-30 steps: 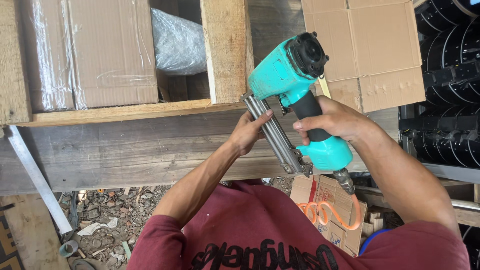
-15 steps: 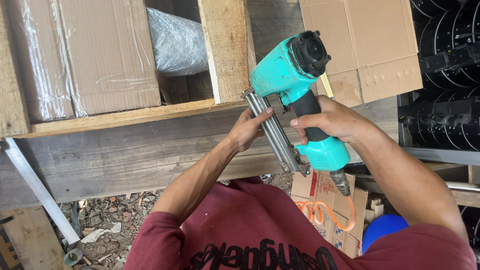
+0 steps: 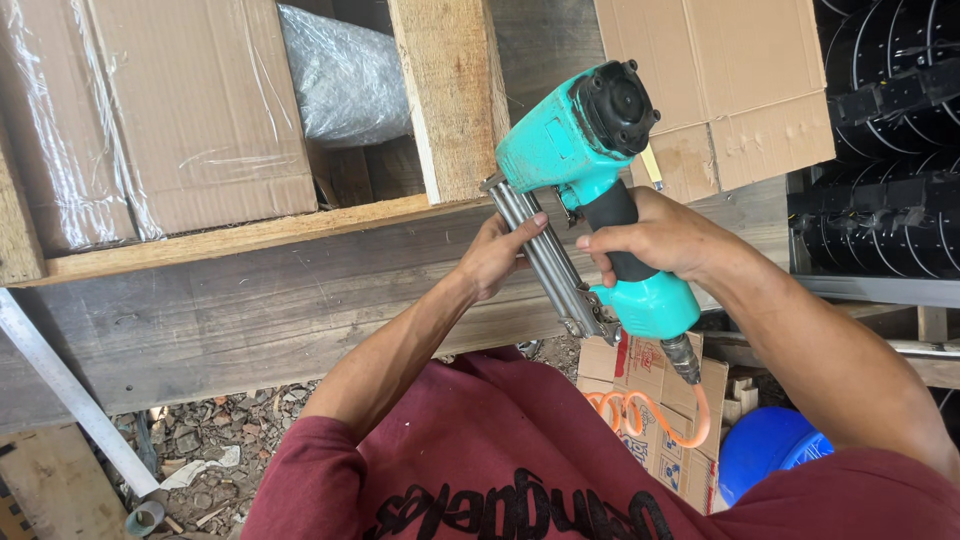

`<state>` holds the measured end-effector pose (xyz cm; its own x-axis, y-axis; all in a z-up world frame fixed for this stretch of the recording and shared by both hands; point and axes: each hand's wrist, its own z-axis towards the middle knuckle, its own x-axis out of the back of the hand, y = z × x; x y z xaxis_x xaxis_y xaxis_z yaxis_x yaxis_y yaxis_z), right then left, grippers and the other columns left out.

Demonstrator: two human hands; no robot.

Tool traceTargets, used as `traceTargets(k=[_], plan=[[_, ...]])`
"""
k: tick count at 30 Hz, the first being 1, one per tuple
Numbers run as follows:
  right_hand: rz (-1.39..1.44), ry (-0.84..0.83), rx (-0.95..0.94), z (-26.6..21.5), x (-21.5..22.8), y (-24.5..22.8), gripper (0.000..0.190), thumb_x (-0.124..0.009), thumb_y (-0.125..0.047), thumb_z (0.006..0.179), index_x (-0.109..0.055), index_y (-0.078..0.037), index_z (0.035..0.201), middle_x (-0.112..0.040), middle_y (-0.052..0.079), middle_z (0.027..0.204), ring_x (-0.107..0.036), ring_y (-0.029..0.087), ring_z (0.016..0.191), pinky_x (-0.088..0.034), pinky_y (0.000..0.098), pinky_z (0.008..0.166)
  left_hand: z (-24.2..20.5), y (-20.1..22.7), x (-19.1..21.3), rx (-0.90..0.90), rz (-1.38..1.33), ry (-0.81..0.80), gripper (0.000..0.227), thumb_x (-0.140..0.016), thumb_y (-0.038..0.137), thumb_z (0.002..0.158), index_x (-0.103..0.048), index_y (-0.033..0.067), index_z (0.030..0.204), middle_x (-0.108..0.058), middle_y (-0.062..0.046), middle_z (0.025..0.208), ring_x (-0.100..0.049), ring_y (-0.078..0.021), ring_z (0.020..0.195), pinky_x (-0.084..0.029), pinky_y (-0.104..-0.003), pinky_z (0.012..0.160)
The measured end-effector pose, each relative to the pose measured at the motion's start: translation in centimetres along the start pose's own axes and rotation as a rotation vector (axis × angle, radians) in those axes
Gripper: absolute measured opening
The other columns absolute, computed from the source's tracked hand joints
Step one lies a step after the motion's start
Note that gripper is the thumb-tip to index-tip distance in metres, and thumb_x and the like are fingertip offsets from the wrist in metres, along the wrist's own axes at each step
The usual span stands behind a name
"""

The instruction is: The person assembles a wooden frame by positioning planks and securing them with a pneumatic nail gun. They align the pieces on a workbench, drive nails into the joints, and add additional planks to complete the structure.

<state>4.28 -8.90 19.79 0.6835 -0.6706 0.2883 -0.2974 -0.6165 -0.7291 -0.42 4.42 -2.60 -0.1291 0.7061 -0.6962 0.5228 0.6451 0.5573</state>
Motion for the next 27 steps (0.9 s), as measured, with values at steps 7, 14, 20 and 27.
traceTargets(k=[7,14,20,27], plan=[[0.035,0.007,0.089,-1.2,0.2,1.6,0.016,-0.071,-0.008,0.082,-0.067,0.002,0.07,-0.066,0.014,0.054,-0.072,0.025,0.046,-0.06,0.0342,0.055,-1.3,1.0,-1.1,-0.031,0.057,0.021,0.06,-0.086,0.042,0.086,-0.054,0.0013,0.119,-0.067,-0.012,0.105,-0.071,-0.0233,0.102,-0.063,-0.039,0.086],[-0.032,0.173,0.077,-2.8,0.6,1.4,0.029,-0.067,0.006,0.074,-0.058,0.007,0.102,-0.067,0.021,0.068,-0.074,0.03,0.055,-0.061,0.0415,0.06,-5.8,7.7,-0.4,-0.316,0.775,0.051,0.076,-0.087,0.038,0.081,-0.053,-0.0061,0.133,-0.068,-0.025,0.114,-0.069,-0.0374,0.113,-0.058,-0.045,0.098],[-0.626,0.307,-0.194,0.3,2.0,2.5,0.08,-0.068,-0.027,0.081,-0.039,-0.005,0.152,-0.072,0.025,0.091,-0.073,0.044,0.089,-0.055,0.0541,0.079,-4.7,8.9,6.7,-0.499,1.825,0.589,0.09,-0.087,0.058,0.079,-0.049,0.0059,0.142,-0.057,-0.014,0.121,-0.06,-0.0298,0.113,-0.045,-0.05,0.102],[-0.802,0.363,-0.251,8.1,5.6,9.9,0.075,-0.06,-0.031,0.088,-0.029,-0.017,0.155,-0.067,0.028,0.114,-0.069,0.047,0.107,-0.05,0.0613,0.094,-2.4,6.8,7.9,-0.542,1.965,0.656,0.051,-0.081,0.058,0.08,-0.064,0.0135,0.099,-0.067,-0.004,0.092,-0.065,-0.0252,0.094,-0.045,-0.046,0.091]])
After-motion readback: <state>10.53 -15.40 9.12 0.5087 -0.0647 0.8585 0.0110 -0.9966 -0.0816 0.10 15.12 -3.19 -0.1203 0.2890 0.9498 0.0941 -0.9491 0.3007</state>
